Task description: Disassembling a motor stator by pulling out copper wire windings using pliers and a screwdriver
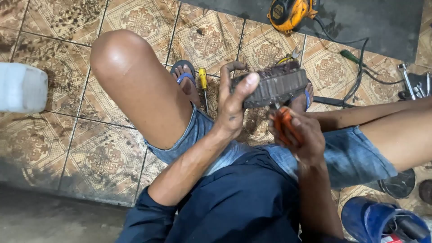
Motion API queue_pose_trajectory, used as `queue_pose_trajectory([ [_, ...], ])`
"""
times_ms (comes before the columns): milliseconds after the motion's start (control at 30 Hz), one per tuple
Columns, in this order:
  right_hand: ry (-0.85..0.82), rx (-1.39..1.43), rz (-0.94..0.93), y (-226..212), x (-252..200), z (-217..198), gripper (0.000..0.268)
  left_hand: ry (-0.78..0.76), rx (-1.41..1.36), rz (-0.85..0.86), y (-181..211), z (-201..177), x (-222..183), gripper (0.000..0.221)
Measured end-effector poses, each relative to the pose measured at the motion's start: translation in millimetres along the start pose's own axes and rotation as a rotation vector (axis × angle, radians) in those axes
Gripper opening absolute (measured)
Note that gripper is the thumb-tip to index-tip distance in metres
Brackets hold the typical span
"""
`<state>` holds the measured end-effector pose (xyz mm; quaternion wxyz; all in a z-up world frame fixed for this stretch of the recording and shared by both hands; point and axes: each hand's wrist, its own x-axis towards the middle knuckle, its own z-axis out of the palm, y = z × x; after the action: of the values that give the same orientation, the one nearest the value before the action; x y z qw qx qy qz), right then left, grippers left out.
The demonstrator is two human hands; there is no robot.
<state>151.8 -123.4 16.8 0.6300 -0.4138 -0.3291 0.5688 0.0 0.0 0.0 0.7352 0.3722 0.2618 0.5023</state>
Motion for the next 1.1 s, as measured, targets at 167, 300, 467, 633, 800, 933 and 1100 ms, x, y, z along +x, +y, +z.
queue_pose_trajectory([
  [167,0.222,0.227,0.114,-18,17,58,0.030,0.029,-0.061,-0.012,13,16,-6,0.073],
  [300,0.145,-0.403,-0.221,48,0,-38,0.026,0.114,-0.273,-0.074,-28,-3,8,0.062],
  [467,0.075,-0.972,-0.599,91,-24,-98,0.025,0.116,-0.423,-0.098,3,8,5,0.053],
  [633,0.097,-0.086,-0.128,12,-24,9,0.021,0.128,-0.355,-0.091,-3,9,3,0.051],
  [800,0.140,0.550,0.286,-22,-16,47,0.023,0.159,-0.146,0.016,-11,11,3,0.051],
  [933,0.230,0.499,0.366,-3,-16,42,0.048,0.167,-0.134,-0.022,-13,12,3,0.052],
  [1100,0.244,-0.770,-0.170,7,-15,39,0.062,0.165,0.016,-0.017,-22,7,10,0.055],
])
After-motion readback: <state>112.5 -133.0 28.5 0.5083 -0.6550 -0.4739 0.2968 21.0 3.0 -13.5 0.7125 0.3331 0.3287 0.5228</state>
